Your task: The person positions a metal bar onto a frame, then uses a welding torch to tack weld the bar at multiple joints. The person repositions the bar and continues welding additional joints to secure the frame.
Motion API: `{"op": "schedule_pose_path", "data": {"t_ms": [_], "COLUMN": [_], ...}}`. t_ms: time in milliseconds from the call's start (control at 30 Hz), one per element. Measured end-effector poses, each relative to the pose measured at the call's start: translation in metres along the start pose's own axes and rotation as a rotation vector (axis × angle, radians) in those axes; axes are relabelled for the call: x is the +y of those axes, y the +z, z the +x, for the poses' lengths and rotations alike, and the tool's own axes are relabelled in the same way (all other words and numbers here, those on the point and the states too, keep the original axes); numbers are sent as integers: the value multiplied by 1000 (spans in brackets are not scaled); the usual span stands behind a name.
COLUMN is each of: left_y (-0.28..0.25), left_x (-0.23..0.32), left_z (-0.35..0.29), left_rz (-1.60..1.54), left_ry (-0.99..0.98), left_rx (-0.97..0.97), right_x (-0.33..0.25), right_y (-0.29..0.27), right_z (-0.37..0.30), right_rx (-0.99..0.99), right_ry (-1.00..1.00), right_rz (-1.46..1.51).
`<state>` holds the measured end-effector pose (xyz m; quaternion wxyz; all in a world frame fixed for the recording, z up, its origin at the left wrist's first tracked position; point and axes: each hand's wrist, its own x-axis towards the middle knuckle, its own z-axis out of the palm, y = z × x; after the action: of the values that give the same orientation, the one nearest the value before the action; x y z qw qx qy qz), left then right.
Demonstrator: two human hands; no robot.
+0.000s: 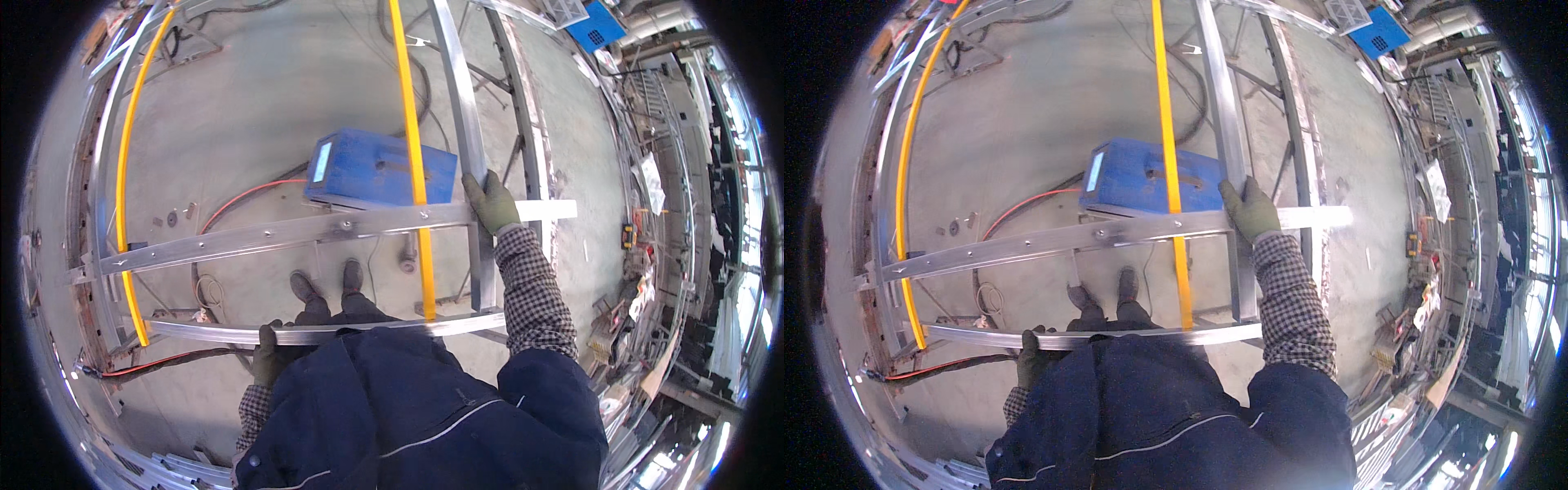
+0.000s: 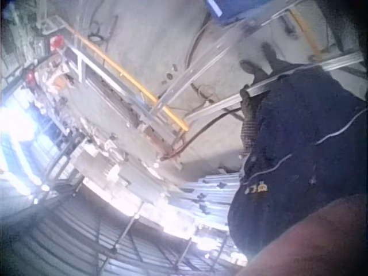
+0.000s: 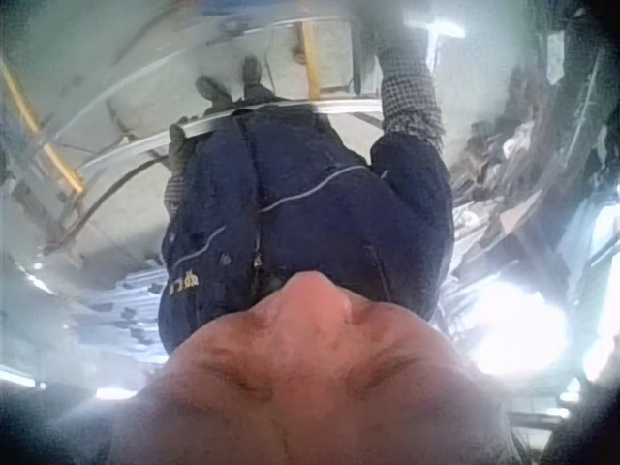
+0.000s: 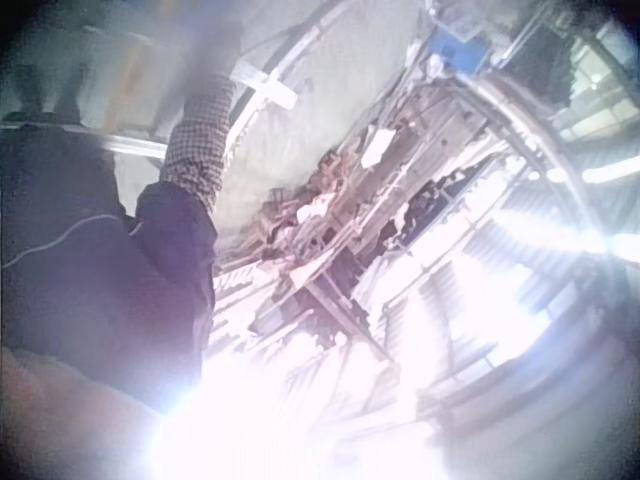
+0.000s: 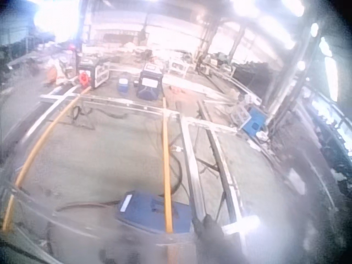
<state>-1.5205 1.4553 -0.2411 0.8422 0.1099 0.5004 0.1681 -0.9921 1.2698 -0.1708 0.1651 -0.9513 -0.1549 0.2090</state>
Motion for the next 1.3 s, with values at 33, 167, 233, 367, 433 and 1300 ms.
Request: {"op": "schedule_pose_path", "data": {"t_ms": [33, 167, 233, 367, 433, 1300], "left_y": [-4, -22, -30, -40, -41, -42], "left_x": [-1, -4, -6, -10, -11, 43], "left_z": [0, 1, 1, 5, 3, -34], "left_rz": [1, -46, -17, -63, -58, -142], "left_ry": [-18, -85, -41, 38, 21, 230], "left_rx": [6, -7, 58, 91, 79, 164], "right_x": [2, 8, 14, 45, 73, 186], "right_y": [0, -8, -11, -13, -17, 138], "right_z": [-2, -10, -17, -50, -75, -189], "right_rx": [-10, -54, -5, 246, 397, 432], "right_ry": [-27, -43, -124, -251, -249, 687], "right_rz": [10, -13, -41, 196, 159, 1470]}}
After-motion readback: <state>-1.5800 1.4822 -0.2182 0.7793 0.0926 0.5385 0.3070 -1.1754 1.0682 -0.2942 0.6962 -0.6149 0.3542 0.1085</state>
